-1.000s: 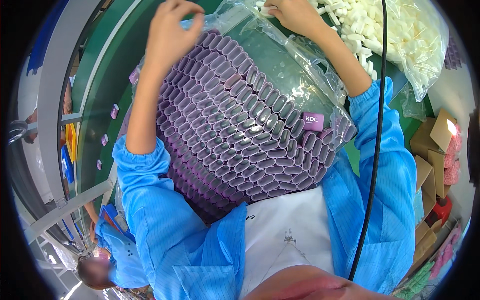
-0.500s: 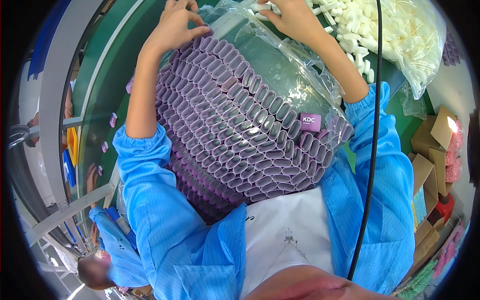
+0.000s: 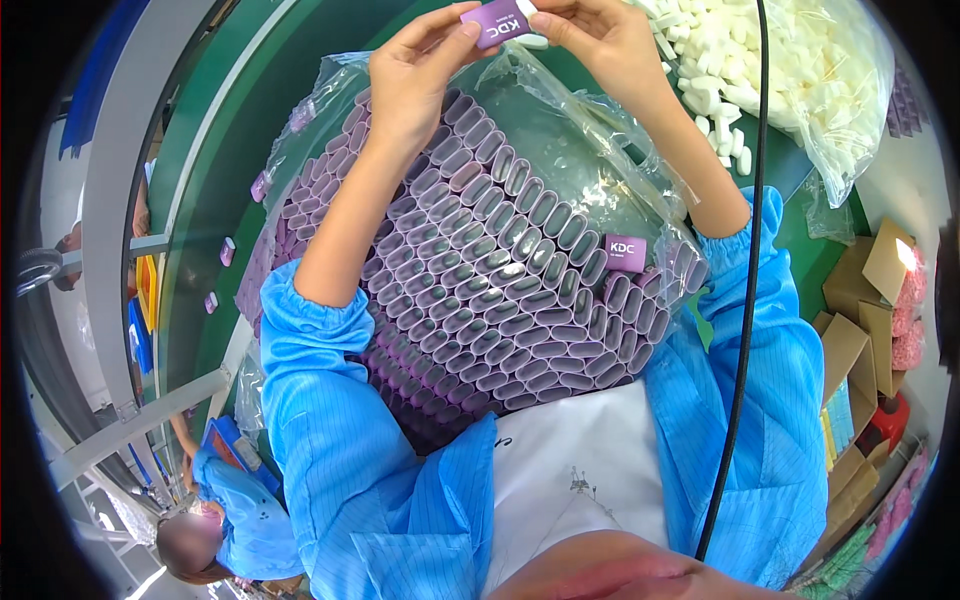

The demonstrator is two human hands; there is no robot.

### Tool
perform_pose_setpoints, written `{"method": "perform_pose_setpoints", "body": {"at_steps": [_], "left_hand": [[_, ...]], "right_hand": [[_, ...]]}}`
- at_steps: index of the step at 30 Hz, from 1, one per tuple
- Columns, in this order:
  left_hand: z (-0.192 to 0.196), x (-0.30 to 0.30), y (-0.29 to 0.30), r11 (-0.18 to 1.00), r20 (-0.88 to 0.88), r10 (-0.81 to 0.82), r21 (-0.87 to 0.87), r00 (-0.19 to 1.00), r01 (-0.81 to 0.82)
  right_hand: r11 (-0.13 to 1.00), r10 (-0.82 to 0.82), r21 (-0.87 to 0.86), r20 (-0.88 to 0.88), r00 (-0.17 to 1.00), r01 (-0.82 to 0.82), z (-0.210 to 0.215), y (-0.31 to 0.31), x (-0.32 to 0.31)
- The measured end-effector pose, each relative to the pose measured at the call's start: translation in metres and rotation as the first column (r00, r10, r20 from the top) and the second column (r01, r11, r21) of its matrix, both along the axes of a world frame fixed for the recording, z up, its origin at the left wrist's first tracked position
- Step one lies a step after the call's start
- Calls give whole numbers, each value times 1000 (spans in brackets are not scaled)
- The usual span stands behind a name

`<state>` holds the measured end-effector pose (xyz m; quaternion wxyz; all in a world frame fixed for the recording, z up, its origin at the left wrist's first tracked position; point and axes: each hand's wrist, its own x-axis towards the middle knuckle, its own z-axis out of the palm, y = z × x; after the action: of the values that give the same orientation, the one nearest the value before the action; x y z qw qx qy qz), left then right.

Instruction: The person repeatedly picks up small purple plastic capsule halves and white cylindrical inserts from a workstation. They insert the white pieces into the purple halves and place the assembled units into a large clear plastic bag. The process is continuous and repetitive throughout the clip.

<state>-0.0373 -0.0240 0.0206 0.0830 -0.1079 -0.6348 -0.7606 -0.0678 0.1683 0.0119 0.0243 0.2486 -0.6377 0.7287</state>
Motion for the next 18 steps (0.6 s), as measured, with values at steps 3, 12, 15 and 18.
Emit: {"method": "perform_pose_setpoints", "body": {"at_steps": [3,12,15,18], "left_hand": [[-3,0,-2,995,-52,-7,-102,999,1],[-6,2,1,999,-54,-24,-47,998,21],[-8,0,0,981,66,-86,178,994,73],[-5,1,2,968,111,-121,233,986,93]], "right_hand": [[997,25,-71,7,1000,-25,-3,0,-1],[994,-81,57,-168,983,92,4,3,5],[997,-84,-13,-140,987,83,12,0,13],[996,-83,-52,-141,986,77,8,0,10]]}}
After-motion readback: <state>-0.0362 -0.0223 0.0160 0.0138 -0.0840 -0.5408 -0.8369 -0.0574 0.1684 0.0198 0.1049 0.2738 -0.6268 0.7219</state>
